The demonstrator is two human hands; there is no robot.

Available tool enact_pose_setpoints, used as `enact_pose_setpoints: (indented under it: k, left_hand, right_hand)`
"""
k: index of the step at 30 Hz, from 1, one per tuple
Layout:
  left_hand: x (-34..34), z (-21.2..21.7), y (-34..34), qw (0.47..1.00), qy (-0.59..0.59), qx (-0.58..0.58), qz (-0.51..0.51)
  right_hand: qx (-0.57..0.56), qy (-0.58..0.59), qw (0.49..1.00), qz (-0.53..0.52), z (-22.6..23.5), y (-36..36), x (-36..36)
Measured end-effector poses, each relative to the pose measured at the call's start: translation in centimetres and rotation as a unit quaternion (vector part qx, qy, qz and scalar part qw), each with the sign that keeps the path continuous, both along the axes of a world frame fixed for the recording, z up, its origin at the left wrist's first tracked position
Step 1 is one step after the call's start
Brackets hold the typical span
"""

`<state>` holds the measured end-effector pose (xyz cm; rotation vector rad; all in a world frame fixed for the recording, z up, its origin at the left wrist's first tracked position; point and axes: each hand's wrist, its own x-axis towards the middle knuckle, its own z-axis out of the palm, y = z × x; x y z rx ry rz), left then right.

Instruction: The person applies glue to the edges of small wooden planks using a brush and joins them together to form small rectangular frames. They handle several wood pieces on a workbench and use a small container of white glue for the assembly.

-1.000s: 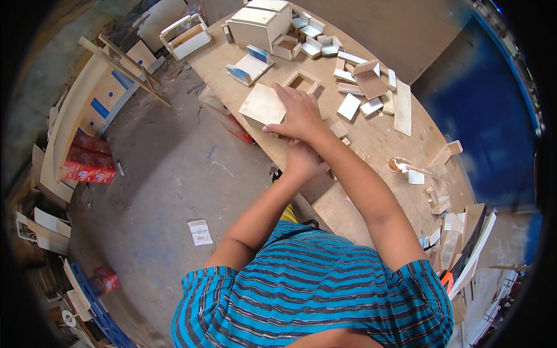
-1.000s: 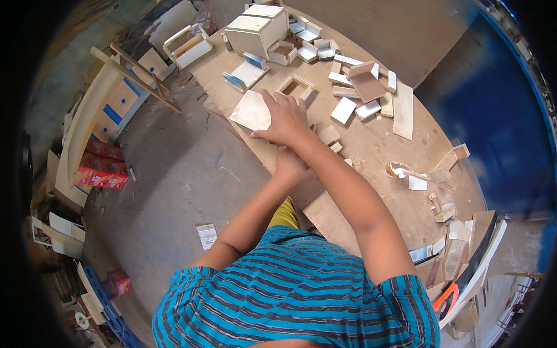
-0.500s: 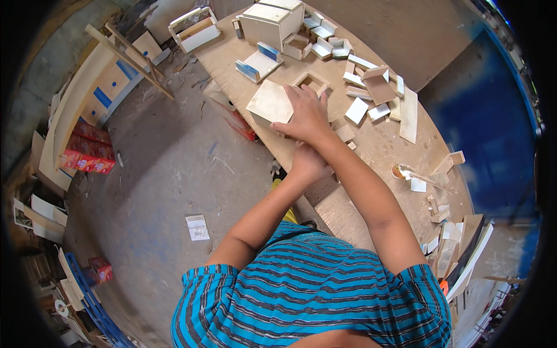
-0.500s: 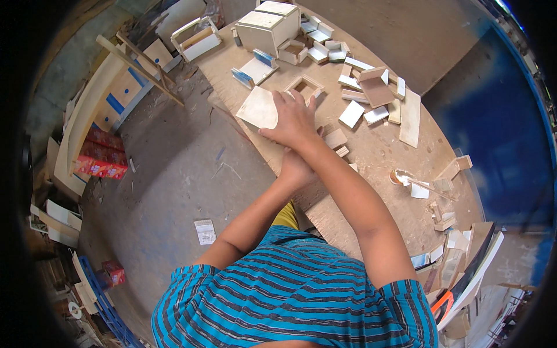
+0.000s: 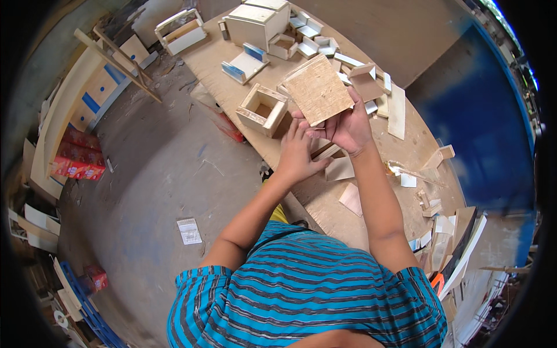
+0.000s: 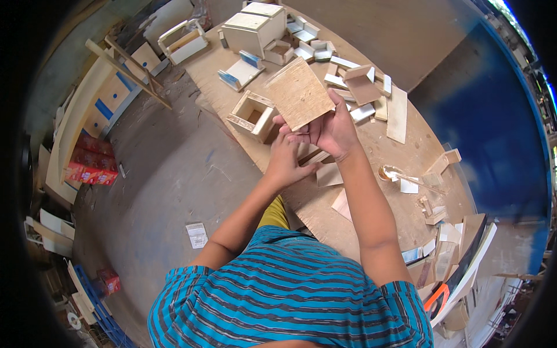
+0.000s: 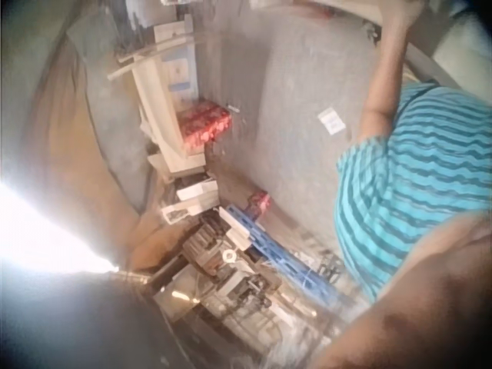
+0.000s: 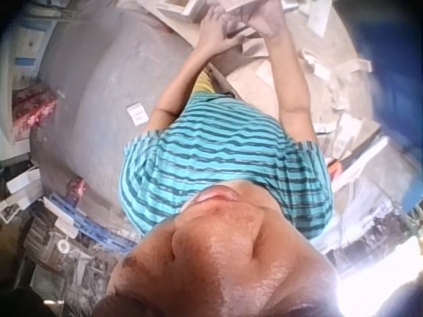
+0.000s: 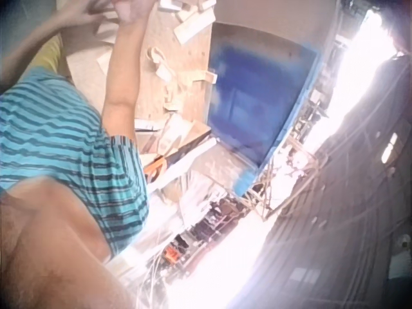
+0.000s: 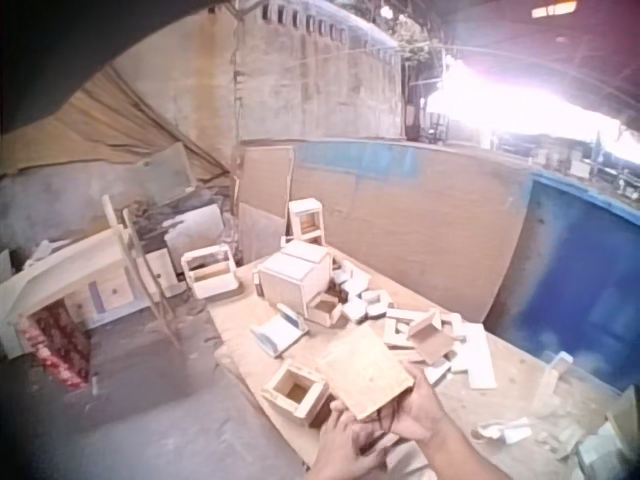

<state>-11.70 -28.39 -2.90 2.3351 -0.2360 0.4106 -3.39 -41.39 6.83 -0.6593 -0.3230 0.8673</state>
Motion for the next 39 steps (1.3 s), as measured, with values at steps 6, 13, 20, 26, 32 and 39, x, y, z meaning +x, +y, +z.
enact_pose_setpoints:
  k: [6, 13, 20, 26, 32, 39]
  left_hand:
    - [-1.2, 0.6, 1.1, 0.974, -0.003, -0.199, -0.106]
    - [-3.9, 4.2, 0.4, 0.739, 0.195, -0.638, -0.091]
    - [-5.3, 5.4, -2.2, 0.68, 0.25, -0.689, -0.015]
    - [-6.1, 3.8, -3.6, 0.685, 0.295, -0.665, -0.036]
    - [-6.6, 4.9, -3.6, 0.621, 0.294, -0.726, -0.035]
    - [-6.1, 5.5, -1.8, 0.622, 0.281, -0.728, -0.065]
  right_hand:
    - [0.022, 0.062, 0.998, -0.009, -0.7, -2.5, -1.9]
    - [-0.212, 0.072, 0.973, -0.053, -3.9, -6.1, -5.9]
    - [-0.488, -0.451, 0.692, -0.283, -1.8, -5.6, -8.6]
    - [-0.449, -0.181, 0.813, -0.322, -5.2, -8.1, -7.5]
    - [-0.518, -0.668, 0.497, -0.196, -3.9, -5.4, -14.1]
    - [-0.401, -0.623, 0.657, -0.135, -2.4, -8.0, -14.2]
